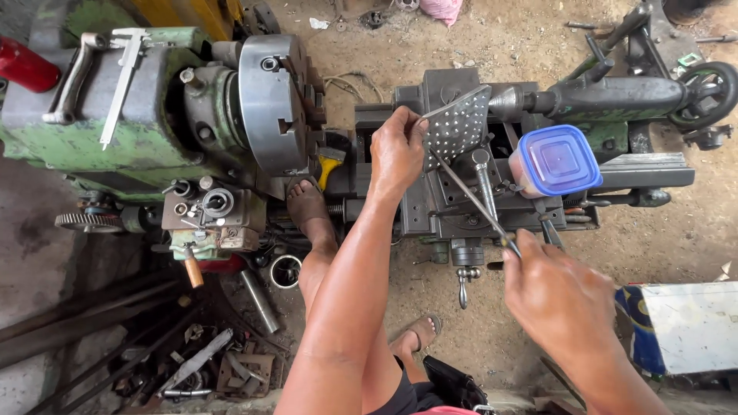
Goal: Using a screwdriver to clear or align holes in a perforated metal plate mounted on a lathe machine carriage.
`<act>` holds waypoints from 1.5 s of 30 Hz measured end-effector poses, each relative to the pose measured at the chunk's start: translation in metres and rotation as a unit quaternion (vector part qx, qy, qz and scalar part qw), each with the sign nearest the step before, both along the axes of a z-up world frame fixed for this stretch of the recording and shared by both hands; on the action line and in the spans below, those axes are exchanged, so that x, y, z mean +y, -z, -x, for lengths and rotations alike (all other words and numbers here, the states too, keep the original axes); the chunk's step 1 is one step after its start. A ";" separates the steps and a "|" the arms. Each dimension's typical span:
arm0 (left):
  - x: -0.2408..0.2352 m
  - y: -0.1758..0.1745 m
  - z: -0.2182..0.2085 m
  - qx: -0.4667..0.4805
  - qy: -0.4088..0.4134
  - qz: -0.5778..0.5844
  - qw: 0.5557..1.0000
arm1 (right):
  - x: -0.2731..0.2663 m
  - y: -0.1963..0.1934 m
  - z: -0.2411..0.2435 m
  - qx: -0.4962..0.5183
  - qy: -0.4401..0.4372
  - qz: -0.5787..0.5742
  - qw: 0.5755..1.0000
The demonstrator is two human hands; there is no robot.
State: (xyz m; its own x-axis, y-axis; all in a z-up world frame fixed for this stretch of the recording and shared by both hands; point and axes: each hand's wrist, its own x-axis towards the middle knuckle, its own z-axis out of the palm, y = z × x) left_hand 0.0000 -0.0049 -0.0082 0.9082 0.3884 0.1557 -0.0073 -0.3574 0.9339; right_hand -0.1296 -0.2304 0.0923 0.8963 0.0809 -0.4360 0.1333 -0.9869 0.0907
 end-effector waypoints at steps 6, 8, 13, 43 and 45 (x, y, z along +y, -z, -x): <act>0.000 -0.004 0.002 0.005 0.020 0.001 1.000 | -0.033 0.063 0.010 -0.336 -0.118 -0.191 0.914; 0.001 -0.010 0.005 0.041 0.001 0.023 0.999 | -0.025 0.064 0.012 -0.365 -0.118 -0.222 0.897; 0.002 -0.003 0.004 0.022 -0.009 0.016 1.000 | -0.027 0.103 0.003 -0.362 -0.110 -0.206 0.902; -0.001 0.004 0.009 -0.010 -0.042 -0.015 0.999 | 0.036 0.031 -0.052 -0.184 -0.203 -0.160 0.948; 0.002 0.003 0.006 -0.001 -0.048 -0.010 0.999 | 0.033 0.015 -0.047 -0.132 -0.199 -0.146 0.960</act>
